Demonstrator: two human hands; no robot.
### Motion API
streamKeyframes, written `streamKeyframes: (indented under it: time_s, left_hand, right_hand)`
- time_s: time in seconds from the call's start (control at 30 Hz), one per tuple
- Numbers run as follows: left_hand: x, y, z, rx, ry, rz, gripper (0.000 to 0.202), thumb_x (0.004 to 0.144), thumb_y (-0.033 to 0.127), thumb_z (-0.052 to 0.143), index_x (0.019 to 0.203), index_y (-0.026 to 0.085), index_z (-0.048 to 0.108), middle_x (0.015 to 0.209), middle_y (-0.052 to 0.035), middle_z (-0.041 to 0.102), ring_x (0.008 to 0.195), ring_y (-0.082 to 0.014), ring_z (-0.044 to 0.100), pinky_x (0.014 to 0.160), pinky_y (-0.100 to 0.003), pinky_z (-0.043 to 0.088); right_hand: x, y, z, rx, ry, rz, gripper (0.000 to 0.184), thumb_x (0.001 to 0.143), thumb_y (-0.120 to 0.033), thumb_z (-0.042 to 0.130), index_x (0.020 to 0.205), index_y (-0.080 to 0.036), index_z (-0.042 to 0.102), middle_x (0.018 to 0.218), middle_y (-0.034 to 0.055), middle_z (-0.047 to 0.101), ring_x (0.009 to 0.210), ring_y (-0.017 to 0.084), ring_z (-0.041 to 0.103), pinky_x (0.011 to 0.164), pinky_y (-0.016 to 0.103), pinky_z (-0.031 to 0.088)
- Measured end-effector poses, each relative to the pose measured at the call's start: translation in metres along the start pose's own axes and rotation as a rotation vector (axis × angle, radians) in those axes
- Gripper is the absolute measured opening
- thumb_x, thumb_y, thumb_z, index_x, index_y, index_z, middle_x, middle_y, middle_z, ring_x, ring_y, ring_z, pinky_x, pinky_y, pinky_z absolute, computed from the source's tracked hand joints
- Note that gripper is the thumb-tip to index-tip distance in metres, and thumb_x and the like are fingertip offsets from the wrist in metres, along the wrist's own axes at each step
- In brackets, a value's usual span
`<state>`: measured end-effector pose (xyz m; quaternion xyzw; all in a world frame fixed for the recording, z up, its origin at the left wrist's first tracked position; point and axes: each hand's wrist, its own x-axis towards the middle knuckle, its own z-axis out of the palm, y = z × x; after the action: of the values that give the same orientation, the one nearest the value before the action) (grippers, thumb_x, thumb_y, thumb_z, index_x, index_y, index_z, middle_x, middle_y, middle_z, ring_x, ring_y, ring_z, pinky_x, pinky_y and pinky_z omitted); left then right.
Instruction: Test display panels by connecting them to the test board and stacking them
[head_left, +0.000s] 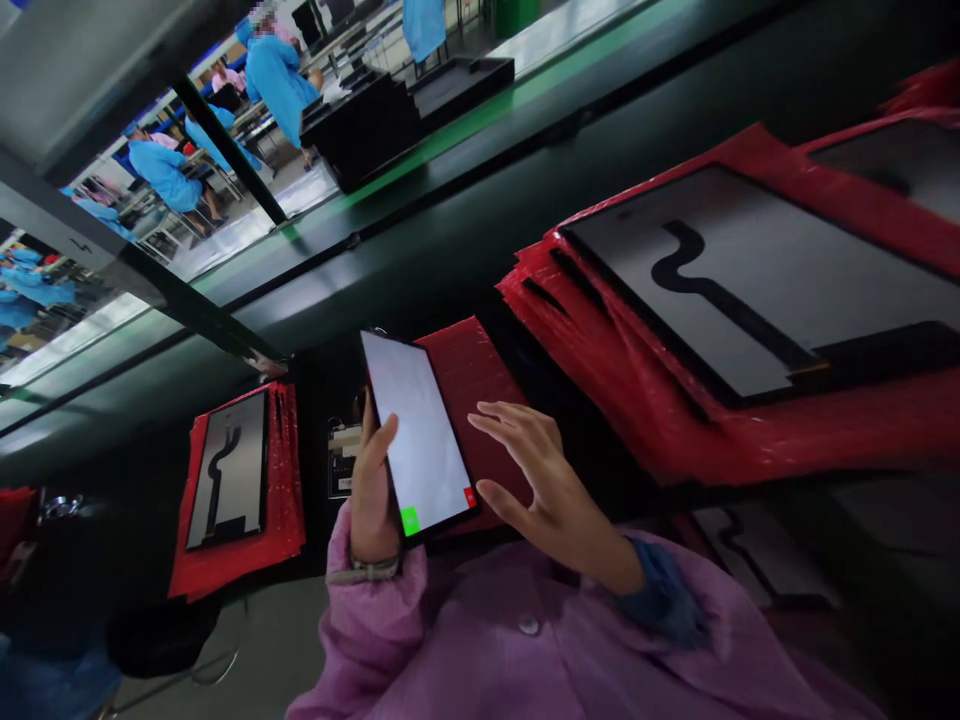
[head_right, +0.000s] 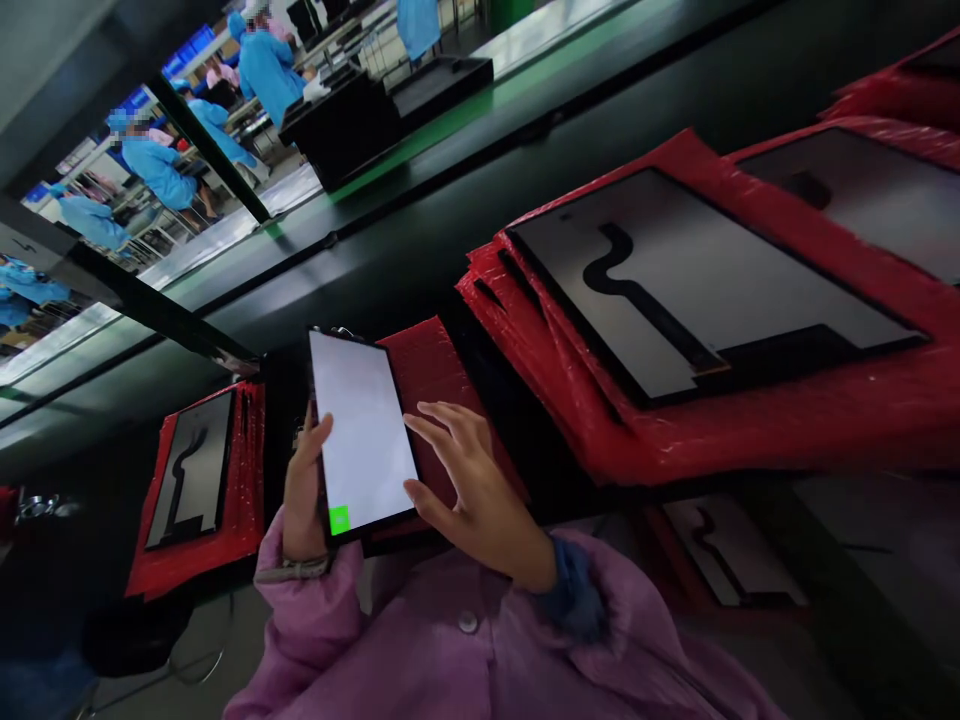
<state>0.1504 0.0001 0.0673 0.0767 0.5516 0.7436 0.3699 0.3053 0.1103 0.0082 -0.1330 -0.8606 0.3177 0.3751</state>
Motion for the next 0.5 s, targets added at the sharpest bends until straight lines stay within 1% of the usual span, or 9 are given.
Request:
streamKeyframes:
  time_s: [0.07, 0.13, 0.17, 0.2, 0.27, 0.33, 0.37, 0.43, 0.5]
  left_hand:
    - [0.002, -0.002, 0.013, 0.021, 0.047, 0.039, 0.069, 0.091, 0.028, 0.07, 0.156, 0.029, 0.047, 0.152, -0.0039, 0.062, 0.146, -0.0259, 0.053, 0.127, -0.043, 0.037]
    - [0.003, -0.005, 0.025, 0.039, -0.007, 0.017, 0.073, 0.095, 0.029, 0.065, 0.162, 0.031, 0.037, 0.156, -0.004, 0.058, 0.146, -0.0237, 0.054, 0.127, -0.043, 0.037]
    - [0.004, -0.007, 0.029, 0.048, -0.042, 0.002, 0.072, 0.097, 0.031, 0.064, 0.163, 0.032, 0.034, 0.157, -0.0038, 0.057, 0.147, -0.0227, 0.053, 0.127, -0.042, 0.036]
    - [0.004, -0.009, 0.033, 0.06, -0.074, -0.004, 0.072, 0.098, 0.032, 0.063, 0.163, 0.033, 0.034, 0.159, -0.0029, 0.055, 0.149, -0.0214, 0.05, 0.128, -0.041, 0.035]
    - [0.004, -0.014, 0.039, 0.087, -0.115, 0.002, 0.068, 0.098, 0.034, 0.064, 0.161, 0.035, 0.038, 0.164, 0.0002, 0.048, 0.155, -0.0186, 0.041, 0.13, -0.036, 0.031]
    - [0.003, -0.019, 0.043, 0.107, -0.119, 0.012, 0.064, 0.098, 0.034, 0.065, 0.158, 0.035, 0.043, 0.168, 0.0025, 0.041, 0.159, -0.017, 0.032, 0.131, -0.033, 0.027]
    - [0.002, -0.022, 0.044, 0.109, -0.101, 0.005, 0.064, 0.097, 0.033, 0.065, 0.158, 0.034, 0.044, 0.169, 0.0022, 0.04, 0.16, -0.0171, 0.03, 0.131, -0.034, 0.027]
    - [-0.001, -0.028, 0.044, 0.103, -0.047, -0.013, 0.066, 0.095, 0.033, 0.067, 0.157, 0.032, 0.045, 0.169, -0.0005, 0.04, 0.159, -0.0191, 0.032, 0.131, -0.036, 0.027]
    - [-0.004, -0.035, 0.039, 0.083, -0.034, 0.013, 0.059, 0.097, 0.039, 0.063, 0.154, 0.03, 0.049, 0.167, -0.0034, 0.044, 0.158, -0.0206, 0.035, 0.131, -0.038, 0.028]
  right_hand:
    - [0.007, 0.002, 0.001, 0.026, -0.032, -0.017, 0.051, 0.106, -0.047, 0.049, 0.153, -0.027, 0.044, 0.15, 0.0123, 0.05, 0.141, 0.028, 0.044, 0.113, 0.051, 0.046]
    - [0.019, 0.005, 0.002, 0.055, -0.055, -0.032, 0.052, 0.108, -0.049, 0.043, 0.156, -0.028, 0.043, 0.153, 0.0121, 0.047, 0.144, 0.028, 0.041, 0.117, 0.052, 0.043]
    - [0.027, 0.006, 0.002, 0.073, -0.062, -0.043, 0.053, 0.109, -0.05, 0.039, 0.158, -0.029, 0.042, 0.155, 0.0116, 0.046, 0.145, 0.027, 0.04, 0.118, 0.053, 0.042]
    - [0.036, 0.008, 0.002, 0.093, -0.069, -0.059, 0.054, 0.11, -0.051, 0.036, 0.159, -0.03, 0.042, 0.157, 0.0109, 0.044, 0.147, 0.027, 0.038, 0.12, 0.053, 0.04]
    - [0.054, 0.011, 0.004, 0.136, -0.083, -0.104, 0.056, 0.11, -0.053, 0.028, 0.159, -0.031, 0.044, 0.163, 0.0091, 0.04, 0.15, 0.026, 0.035, 0.123, 0.054, 0.036]
    - [0.069, 0.013, 0.008, 0.162, -0.101, -0.147, 0.061, 0.11, -0.057, 0.021, 0.155, -0.031, 0.052, 0.167, 0.0075, 0.035, 0.152, 0.026, 0.032, 0.125, 0.056, 0.034]
    - [0.074, 0.014, 0.011, 0.165, -0.111, -0.158, 0.064, 0.109, -0.059, 0.018, 0.151, -0.031, 0.057, 0.169, 0.0068, 0.033, 0.153, 0.027, 0.031, 0.126, 0.057, 0.032]
    - [0.079, 0.016, 0.015, 0.165, -0.128, -0.158, 0.072, 0.107, -0.063, 0.013, 0.143, -0.031, 0.066, 0.17, 0.0057, 0.03, 0.155, 0.03, 0.03, 0.127, 0.058, 0.03]
    - [0.079, 0.017, 0.018, 0.174, -0.144, -0.153, 0.079, 0.105, -0.067, 0.01, 0.137, -0.029, 0.071, 0.171, 0.0059, 0.03, 0.155, 0.032, 0.03, 0.128, 0.058, 0.029]
